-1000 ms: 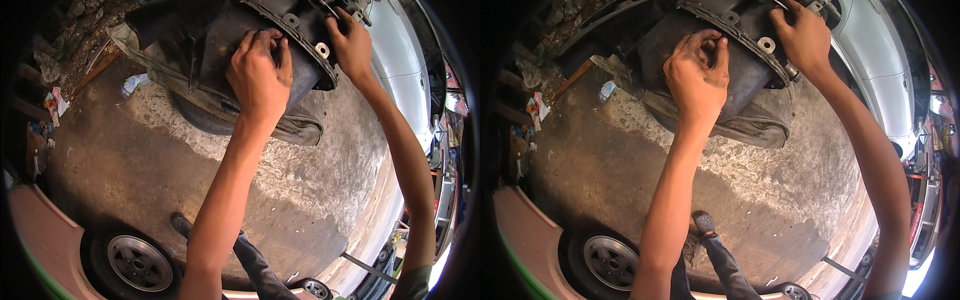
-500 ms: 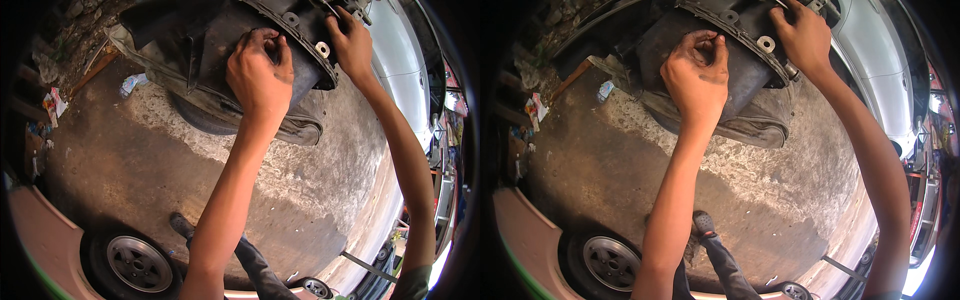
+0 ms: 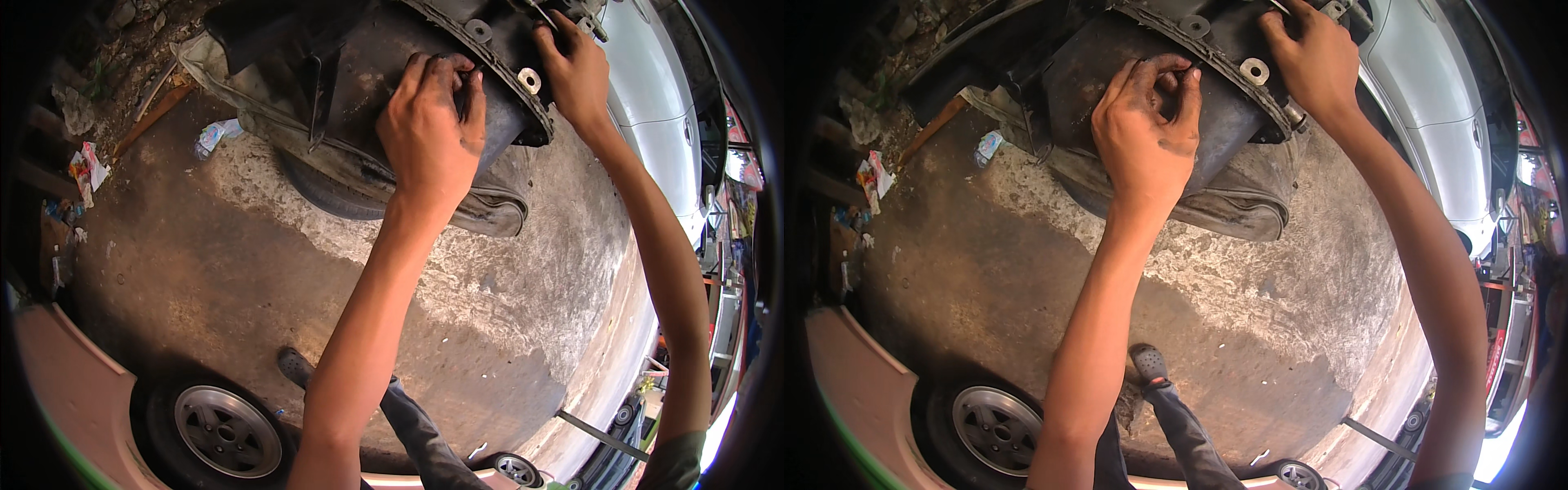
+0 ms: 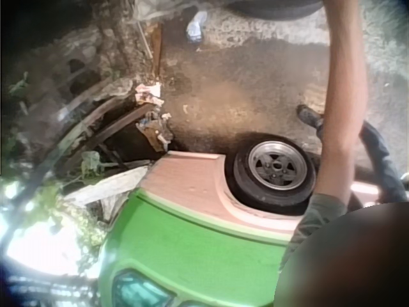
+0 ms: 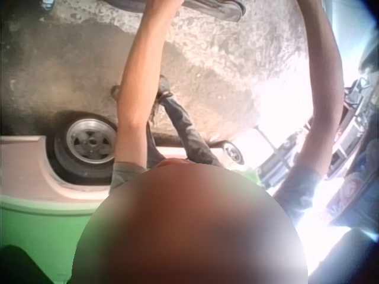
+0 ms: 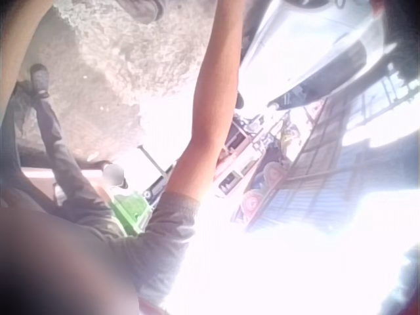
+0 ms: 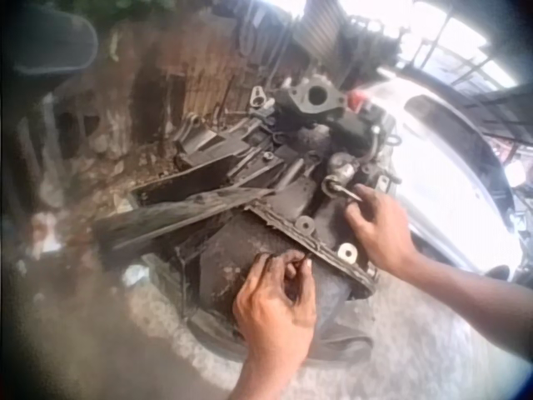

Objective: The person uses a wrench to tighten bolts on a car engine block resting on a tire. They repeatedly insert bolts, align them, and turn the wrench to secure fasteners on the engine's side and bottom surfaces.

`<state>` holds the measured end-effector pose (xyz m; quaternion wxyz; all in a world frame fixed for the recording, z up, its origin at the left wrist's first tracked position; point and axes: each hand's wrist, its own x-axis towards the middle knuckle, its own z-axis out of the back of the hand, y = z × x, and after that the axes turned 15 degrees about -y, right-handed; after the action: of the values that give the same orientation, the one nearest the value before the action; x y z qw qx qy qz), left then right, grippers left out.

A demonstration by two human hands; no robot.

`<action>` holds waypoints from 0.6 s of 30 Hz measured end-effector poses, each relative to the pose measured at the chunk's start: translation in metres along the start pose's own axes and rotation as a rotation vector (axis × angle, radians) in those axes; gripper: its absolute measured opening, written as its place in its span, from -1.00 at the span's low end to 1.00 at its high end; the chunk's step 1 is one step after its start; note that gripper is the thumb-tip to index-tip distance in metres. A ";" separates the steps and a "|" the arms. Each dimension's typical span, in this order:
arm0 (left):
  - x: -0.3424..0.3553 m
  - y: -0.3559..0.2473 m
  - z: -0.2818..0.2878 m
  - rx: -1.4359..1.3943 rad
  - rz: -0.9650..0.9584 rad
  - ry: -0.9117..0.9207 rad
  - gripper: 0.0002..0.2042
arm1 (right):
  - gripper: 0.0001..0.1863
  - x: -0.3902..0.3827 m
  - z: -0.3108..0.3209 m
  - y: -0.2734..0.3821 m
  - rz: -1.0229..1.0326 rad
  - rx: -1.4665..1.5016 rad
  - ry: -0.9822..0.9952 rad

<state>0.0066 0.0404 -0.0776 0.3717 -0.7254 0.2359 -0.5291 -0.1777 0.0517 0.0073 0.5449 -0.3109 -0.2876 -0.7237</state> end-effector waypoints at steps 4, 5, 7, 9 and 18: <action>-0.003 -0.002 0.002 -0.043 0.044 -0.011 -0.89 | -0.46 0.000 0.002 0.005 -0.022 -0.011 0.010; -0.005 -0.005 0.004 -0.081 0.075 0.001 -0.89 | -0.46 0.000 0.003 0.008 -0.028 -0.006 0.016; -0.006 -0.008 0.006 -0.142 0.132 0.032 -0.89 | -0.48 0.001 0.008 0.016 -0.061 0.019 0.023; -0.005 -0.011 0.008 -0.184 0.180 0.071 -0.88 | -0.52 0.000 0.014 0.023 -0.118 0.059 0.028; 0.000 -0.010 0.004 -0.293 0.211 0.064 -0.90 | -0.53 0.000 0.015 0.030 -0.106 0.064 -0.005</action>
<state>0.0098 0.0478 -0.0706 0.3078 -0.7259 0.3969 -0.4699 -0.1467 0.0553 0.0192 0.5146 -0.2794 -0.3281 -0.7413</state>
